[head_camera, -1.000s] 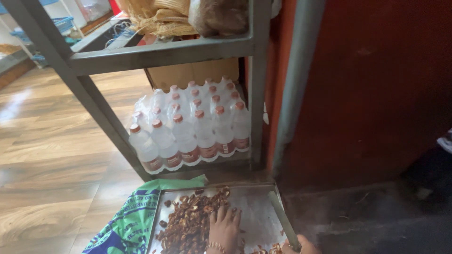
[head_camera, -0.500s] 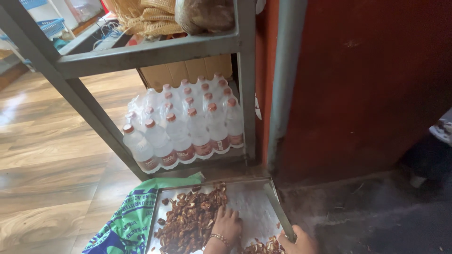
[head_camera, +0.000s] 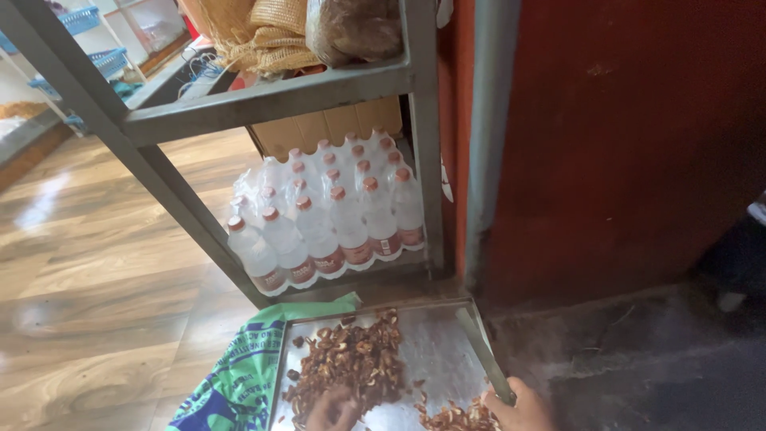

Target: The recorder is slicing betel nuts or similar hard seeds on a metal tray using a small knife.

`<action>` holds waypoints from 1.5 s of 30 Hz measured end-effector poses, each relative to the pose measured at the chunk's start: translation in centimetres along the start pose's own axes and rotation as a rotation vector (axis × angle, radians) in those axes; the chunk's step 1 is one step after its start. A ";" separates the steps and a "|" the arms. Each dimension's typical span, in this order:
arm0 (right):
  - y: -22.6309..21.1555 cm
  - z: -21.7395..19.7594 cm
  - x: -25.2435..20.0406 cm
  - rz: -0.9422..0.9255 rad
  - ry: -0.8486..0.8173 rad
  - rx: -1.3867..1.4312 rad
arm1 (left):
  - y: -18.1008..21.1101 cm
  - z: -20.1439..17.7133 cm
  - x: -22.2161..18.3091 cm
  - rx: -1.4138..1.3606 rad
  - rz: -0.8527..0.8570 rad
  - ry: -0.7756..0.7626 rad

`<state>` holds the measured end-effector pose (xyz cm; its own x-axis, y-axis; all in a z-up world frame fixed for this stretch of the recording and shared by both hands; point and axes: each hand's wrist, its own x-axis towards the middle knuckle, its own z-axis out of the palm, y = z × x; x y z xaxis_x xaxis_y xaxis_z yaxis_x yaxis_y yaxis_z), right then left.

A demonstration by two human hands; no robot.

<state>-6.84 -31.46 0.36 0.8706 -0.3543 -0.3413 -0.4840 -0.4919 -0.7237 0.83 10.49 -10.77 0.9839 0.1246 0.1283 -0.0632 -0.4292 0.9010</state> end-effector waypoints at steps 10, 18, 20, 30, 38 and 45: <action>-6.2 -0.1 -5.7 0.058 -0.455 0.533 | 9.9 5.6 -7.4 -1.063 -0.756 -0.394; -7.2 2.3 -7.3 0.180 -0.564 0.805 | 17.7 4.5 -8.4 -1.115 -0.783 -0.506; -7.6 2.2 -7.8 0.188 -0.521 0.764 | 18.6 4.0 -8.6 -1.091 -0.761 -0.517; -7.5 0.8 -7.4 0.240 -0.580 1.094 | 17.6 4.4 -8.2 -1.140 -0.721 -0.573; -7.9 0.5 -7.9 0.157 -0.655 0.912 | 20.5 4.4 -8.8 -0.962 -0.707 -0.491; -7.1 1.9 -7.5 0.163 -0.684 0.855 | 18.7 5.1 -9.1 -0.887 -0.510 -0.486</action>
<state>-9.76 -23.81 6.95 0.7948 0.2792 -0.5388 -0.6062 0.3254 -0.7257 -8.47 -3.27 2.75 0.8775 -0.3401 -0.3382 0.4577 0.3827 0.8025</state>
